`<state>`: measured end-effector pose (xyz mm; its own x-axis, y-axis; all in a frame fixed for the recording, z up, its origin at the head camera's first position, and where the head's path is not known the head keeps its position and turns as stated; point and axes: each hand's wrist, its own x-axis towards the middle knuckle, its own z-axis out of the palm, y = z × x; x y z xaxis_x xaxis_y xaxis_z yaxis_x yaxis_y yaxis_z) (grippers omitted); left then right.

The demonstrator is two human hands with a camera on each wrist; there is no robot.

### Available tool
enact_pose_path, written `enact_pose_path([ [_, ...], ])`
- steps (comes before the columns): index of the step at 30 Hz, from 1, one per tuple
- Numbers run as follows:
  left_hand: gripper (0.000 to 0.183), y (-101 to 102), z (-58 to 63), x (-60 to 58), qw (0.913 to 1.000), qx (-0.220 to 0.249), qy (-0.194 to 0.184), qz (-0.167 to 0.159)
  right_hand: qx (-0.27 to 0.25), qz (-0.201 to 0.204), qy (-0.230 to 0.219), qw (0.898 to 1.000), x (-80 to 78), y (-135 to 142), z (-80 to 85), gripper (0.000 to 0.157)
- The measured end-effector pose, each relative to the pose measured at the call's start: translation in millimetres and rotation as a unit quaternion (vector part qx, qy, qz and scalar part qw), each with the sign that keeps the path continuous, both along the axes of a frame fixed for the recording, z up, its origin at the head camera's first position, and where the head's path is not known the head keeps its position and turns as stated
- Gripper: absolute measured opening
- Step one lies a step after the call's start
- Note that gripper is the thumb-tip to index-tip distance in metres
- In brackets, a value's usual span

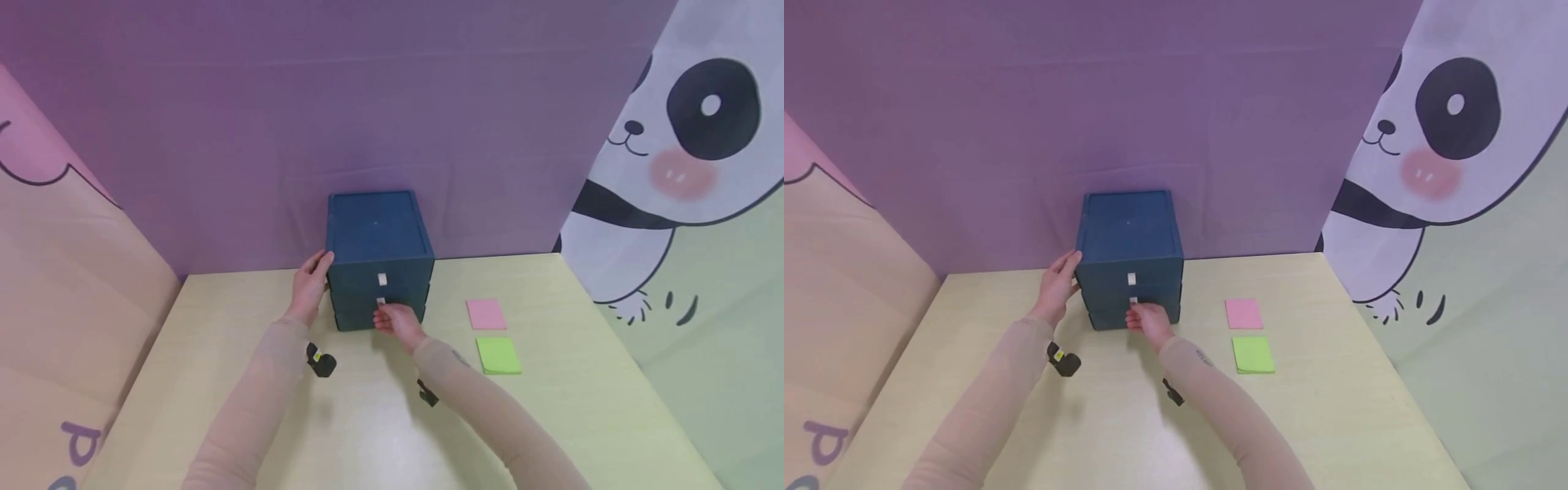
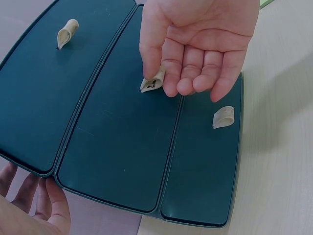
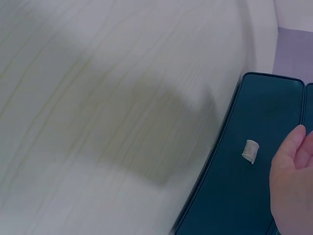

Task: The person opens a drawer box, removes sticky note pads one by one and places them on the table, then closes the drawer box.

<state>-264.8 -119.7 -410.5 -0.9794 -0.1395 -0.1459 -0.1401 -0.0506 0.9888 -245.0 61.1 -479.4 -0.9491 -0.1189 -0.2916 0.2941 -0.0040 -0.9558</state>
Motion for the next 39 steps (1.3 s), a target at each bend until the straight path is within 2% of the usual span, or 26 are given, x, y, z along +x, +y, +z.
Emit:
enact_pose_path([
  [4, 0.059, 0.1, 0.3, -0.8, 1.0, -0.002, -0.001, -0.003, -0.024, 0.007, -0.001, 1.0, 1.2, 2.6, -1.7, 0.034],
  [8, 0.059, 1.3, 1.3, -1.4, 1.0, 0.002, 0.002, 0.002, -0.052, 0.04, -0.007, 0.998, 5.2, 9.0, -10.1, 0.039],
  [12, 0.058, 4.0, 2.5, -1.5, 1.0, -0.001, 0.004, -0.002, -0.051, 0.078, -0.02, 0.995, 10.2, 16.3, -22.6, 0.038],
  [19, 0.057, 6.2, 3.5, -2.3, 1.0, 0.0, -0.001, -0.004, -0.02, 0.115, -0.063, 0.991, 16.4, 21.2, -34.6, 0.038],
  [22, 0.058, 6.0, 3.2, -2.4, 1.0, 0.0, -0.001, -0.005, -0.013, 0.102, -0.082, 0.991, 18.7, 20.9, -38.3, 0.037],
  [27, 0.058, 5.5, 3.0, -2.3, 1.0, -0.001, -0.003, -0.004, -0.023, 0.032, -0.093, 0.995, 17.2, 19.6, -50.2, 0.031],
  [28, 0.058, 5.3, 2.8, -2.3, 1.0, 0.001, -0.002, -0.002, -0.05, 0.035, -0.077, 0.995, 9.9, 22.9, -68.2, 0.029],
  [30, 0.058, 4.2, 2.2, -2.0, 1.0, 0.004, -0.001, -0.001, -0.062, 0.018, -0.075, 0.995, 6.0, 22.8, -76.3, 0.029],
  [31, 0.058, 3.9, 5.5, 0.5, 1.0, 0.007, -0.003, -0.001, -0.067, 0.012, -0.073, 0.995, 4.8, 22.0, -78.5, 0.029],
  [32, 0.058, 3.1, 4.9, 0.7, 1.0, 0.009, -0.002, 0.0, -0.085, 0.015, -0.075, 0.993, -0.9, 23.5, -89.7, 0.028],
  [34, 0.058, 2.2, 4.1, 1.3, 0.9999, 0.01, -0.001, 0.003, -0.091, 0.005, -0.083, 0.992, -0.2, 20.6, -86.0, 0.031],
  [35, 0.058, 1.8, 3.6, 1.7, 1.0, 0.01, -0.002, 0.002, -0.071, -0.014, -0.101, 0.992, 6.6, 16.0, -68.4, 0.033],
  [37, 0.058, 1.6, 3.3, 2.5, 1.0, 0.008, -0.003, 0.003, -0.076, -0.021, -0.1, 0.992, 8.6, 13.1, -62.1, 0.033],
  [38, 0.059, 0.9, -0.6, 0.6, 1.0, 0.006, -0.001, 0.005, -0.079, -0.023, -0.101, 0.992, 8.4, 12.1, -61.0, 0.034],
  [39, 0.058, 0.7, -0.4, 1.1, 1.0, 0.005, 0.0, 0.005, -0.068, -0.032, -0.099, 0.992, 13.5, 8.7, -48.8, 0.036],
])
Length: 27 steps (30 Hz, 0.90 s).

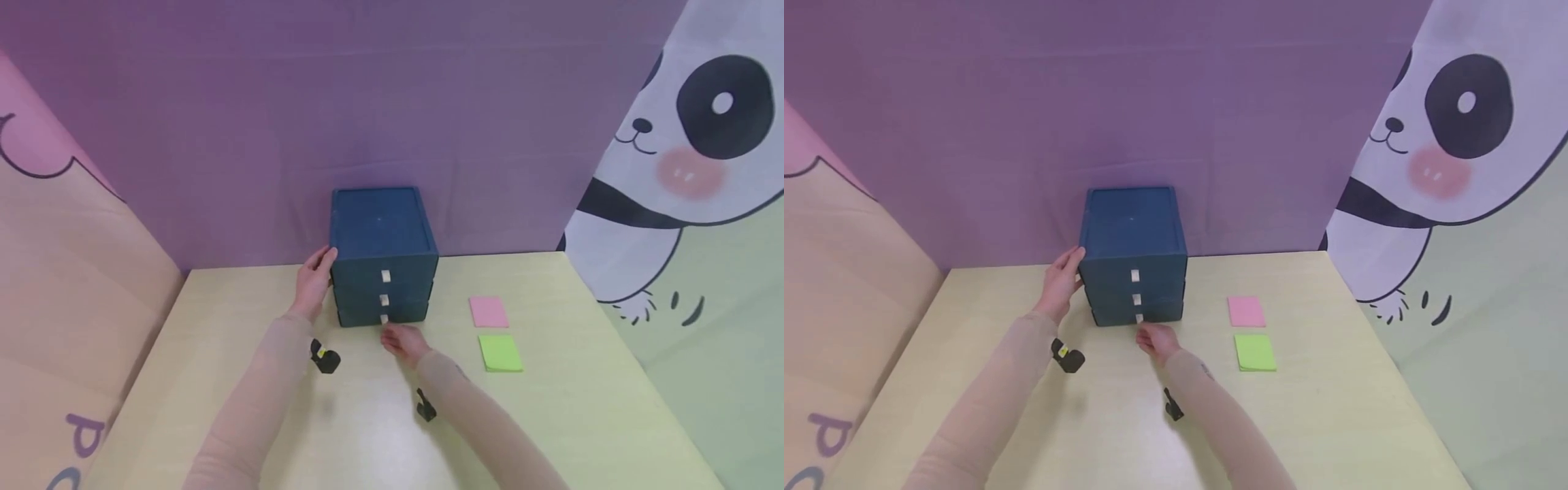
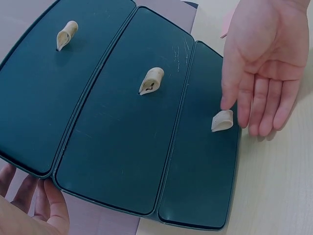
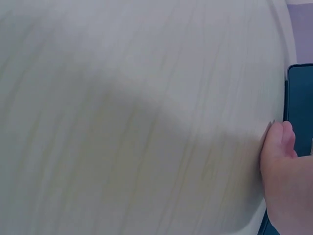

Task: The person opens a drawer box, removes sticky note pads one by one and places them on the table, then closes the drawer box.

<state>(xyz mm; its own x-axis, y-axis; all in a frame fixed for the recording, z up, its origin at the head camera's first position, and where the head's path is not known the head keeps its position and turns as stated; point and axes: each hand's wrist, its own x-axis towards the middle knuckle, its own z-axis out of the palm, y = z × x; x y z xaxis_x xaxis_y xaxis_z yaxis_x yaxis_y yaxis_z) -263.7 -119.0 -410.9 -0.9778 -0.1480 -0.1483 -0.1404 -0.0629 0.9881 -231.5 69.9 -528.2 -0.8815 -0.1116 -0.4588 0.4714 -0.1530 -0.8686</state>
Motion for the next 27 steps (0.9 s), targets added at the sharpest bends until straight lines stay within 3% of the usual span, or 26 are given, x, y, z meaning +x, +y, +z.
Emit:
enact_pose_path([
  [7, 0.057, 0.2, -2.7, -0.7, 1.0, 0.005, 0.002, -0.001, 0.007, -0.011, -0.018, 1.0, 2.1, -4.4, 21.6, 0.037],
  [11, 0.058, -0.4, -3.2, -1.7, 1.0, 0.006, 0.004, 0.002, 0.021, -0.021, -0.022, 0.999, -8.1, -7.5, 6.7, 0.039],
  [13, 0.058, -0.4, -2.4, -1.8, 1.0, 0.007, 0.005, 0.003, 0.014, -0.026, -0.012, 1.0, -17.2, -5.9, -9.4, 0.037],
  [18, 0.058, -0.1, -0.7, -0.4, 0.9999, 0.008, 0.003, 0.006, -0.016, -0.021, 0.012, 1.0, -67.2, 2.3, -112.8, 0.03],
  [20, 0.058, -0.3, -1.0, 0.1, 1.0, 0.006, 0.001, 0.005, -0.008, -0.02, 0.011, 1.0, -83.2, 3.0, -145.5, 0.029],
  [22, 0.058, -0.5, -1.6, 0.2, 1.0, 0.005, 0.0, 0.005, 0.004, -0.024, 0.012, 1.0, -79.5, 1.5, -136.6, 0.031],
  [27, 0.058, -0.5, -3.0, -1.2, 1.0, 0.002, 0.005, 0.0, 0.056, -0.046, -0.01, 0.997, -35.2, -8.7, -39.0, 0.028],
])
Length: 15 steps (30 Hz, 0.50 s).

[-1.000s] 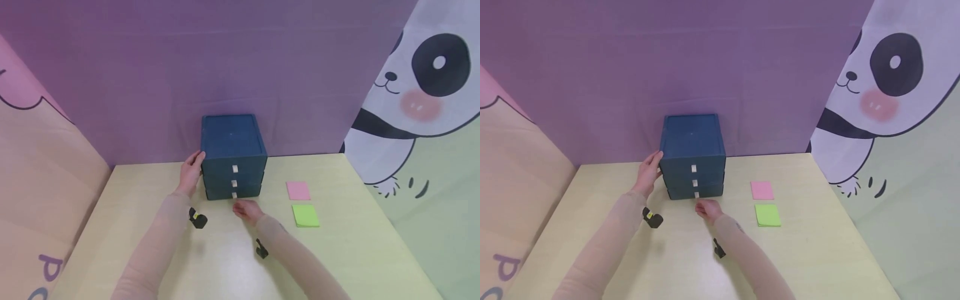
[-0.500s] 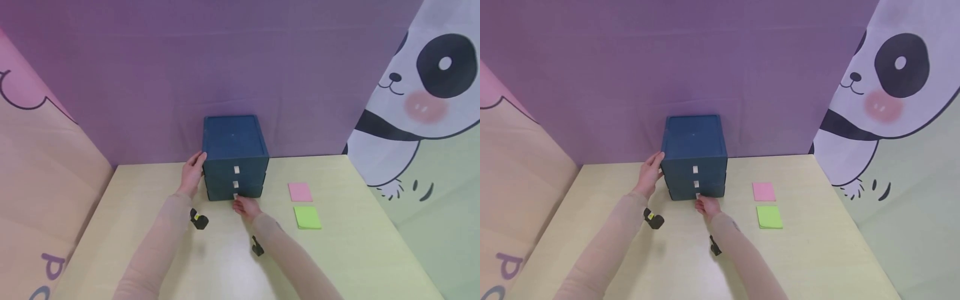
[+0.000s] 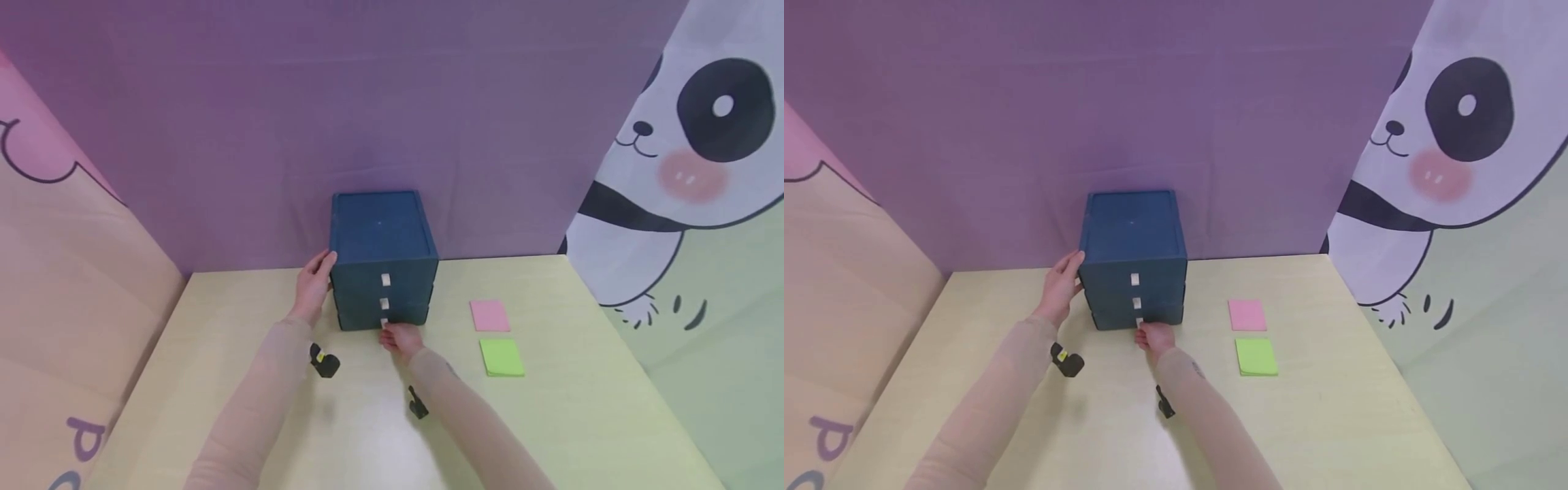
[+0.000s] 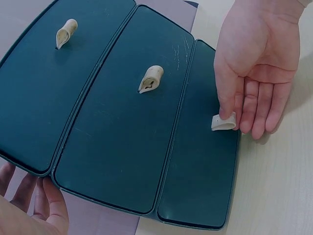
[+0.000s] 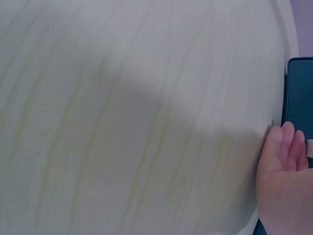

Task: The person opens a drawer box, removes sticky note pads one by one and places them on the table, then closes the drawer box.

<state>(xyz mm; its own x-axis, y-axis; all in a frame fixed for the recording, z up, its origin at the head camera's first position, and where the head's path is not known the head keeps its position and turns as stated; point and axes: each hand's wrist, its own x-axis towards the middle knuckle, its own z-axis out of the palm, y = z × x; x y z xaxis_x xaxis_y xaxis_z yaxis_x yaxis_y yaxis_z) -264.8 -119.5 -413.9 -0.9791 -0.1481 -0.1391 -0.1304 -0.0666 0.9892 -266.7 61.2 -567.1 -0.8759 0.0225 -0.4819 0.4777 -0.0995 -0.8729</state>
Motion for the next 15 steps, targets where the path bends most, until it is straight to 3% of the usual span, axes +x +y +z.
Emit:
enact_pose_path([
  [2, 0.058, 0.0, -0.3, -0.9, 1.0, -0.001, 0.002, -0.002, 0.018, -0.011, -0.013, 1.0, 12.3, -3.8, 27.5, 0.027],
  [4, 0.058, 0.3, -0.6, -1.4, 1.0, -0.001, 0.002, -0.001, 0.02, -0.015, -0.012, 1.0, 19.0, -4.5, 40.3, 0.025],
  [15, 0.057, 0.6, -1.2, 0.2, 1.0, 0.002, 0.001, 0.007, 0.07, -0.01, -0.016, 0.997, 20.5, -6.0, 44.4, 0.02],
])
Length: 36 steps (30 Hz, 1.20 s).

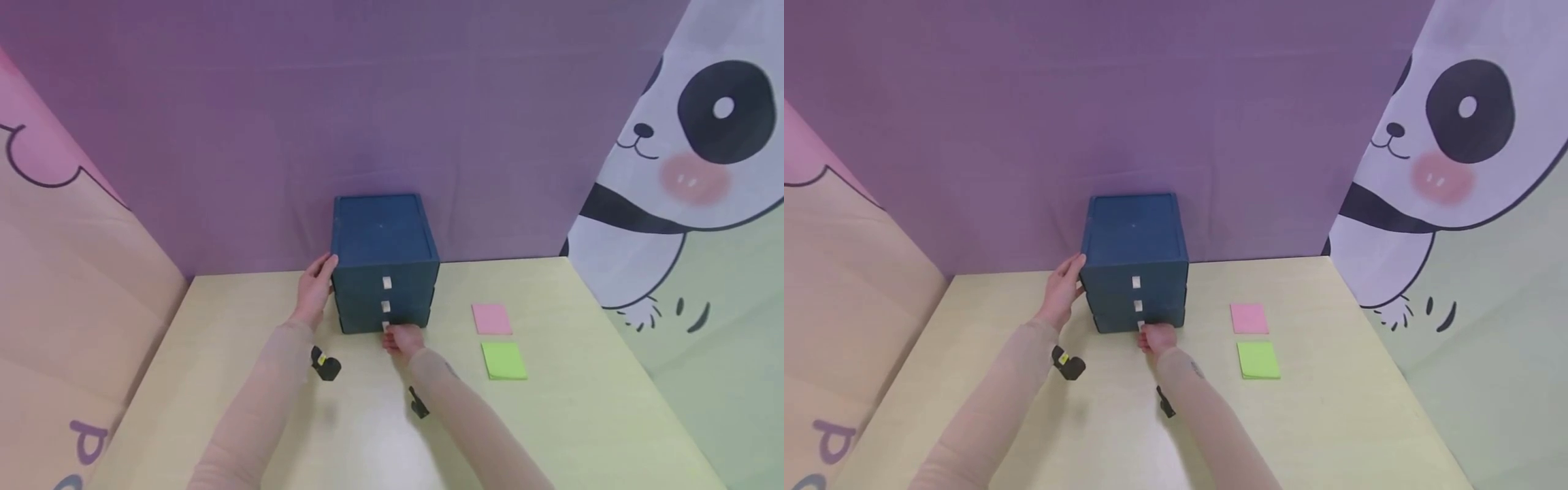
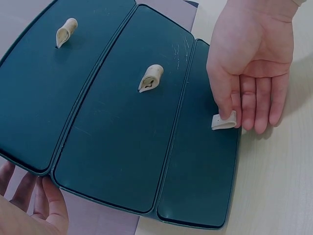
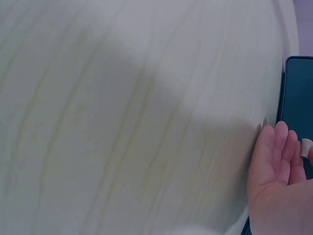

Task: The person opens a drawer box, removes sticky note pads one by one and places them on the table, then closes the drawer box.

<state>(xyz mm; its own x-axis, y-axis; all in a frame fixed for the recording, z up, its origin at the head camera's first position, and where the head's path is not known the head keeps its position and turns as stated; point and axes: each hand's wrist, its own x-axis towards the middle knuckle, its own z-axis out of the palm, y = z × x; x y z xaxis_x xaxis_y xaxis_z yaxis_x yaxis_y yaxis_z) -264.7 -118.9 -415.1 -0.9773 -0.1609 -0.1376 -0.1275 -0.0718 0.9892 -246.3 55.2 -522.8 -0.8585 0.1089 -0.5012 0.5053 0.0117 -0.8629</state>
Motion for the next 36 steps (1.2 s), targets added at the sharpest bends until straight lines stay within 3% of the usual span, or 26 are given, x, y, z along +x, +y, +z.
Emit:
enact_pose_path([
  [18, 0.056, -0.7, -2.5, 0.6, 1.0, 0.0, 0.005, -0.002, 0.03, 0.019, 0.007, 0.999, 2.0, 1.1, -0.2, 0.021],
  [36, 0.058, -1.2, -0.5, 0.3, 1.0, -0.004, 0.004, -0.006, 0.013, 0.03, -0.006, 0.999, 6.0, 3.9, 6.4, 0.02],
])
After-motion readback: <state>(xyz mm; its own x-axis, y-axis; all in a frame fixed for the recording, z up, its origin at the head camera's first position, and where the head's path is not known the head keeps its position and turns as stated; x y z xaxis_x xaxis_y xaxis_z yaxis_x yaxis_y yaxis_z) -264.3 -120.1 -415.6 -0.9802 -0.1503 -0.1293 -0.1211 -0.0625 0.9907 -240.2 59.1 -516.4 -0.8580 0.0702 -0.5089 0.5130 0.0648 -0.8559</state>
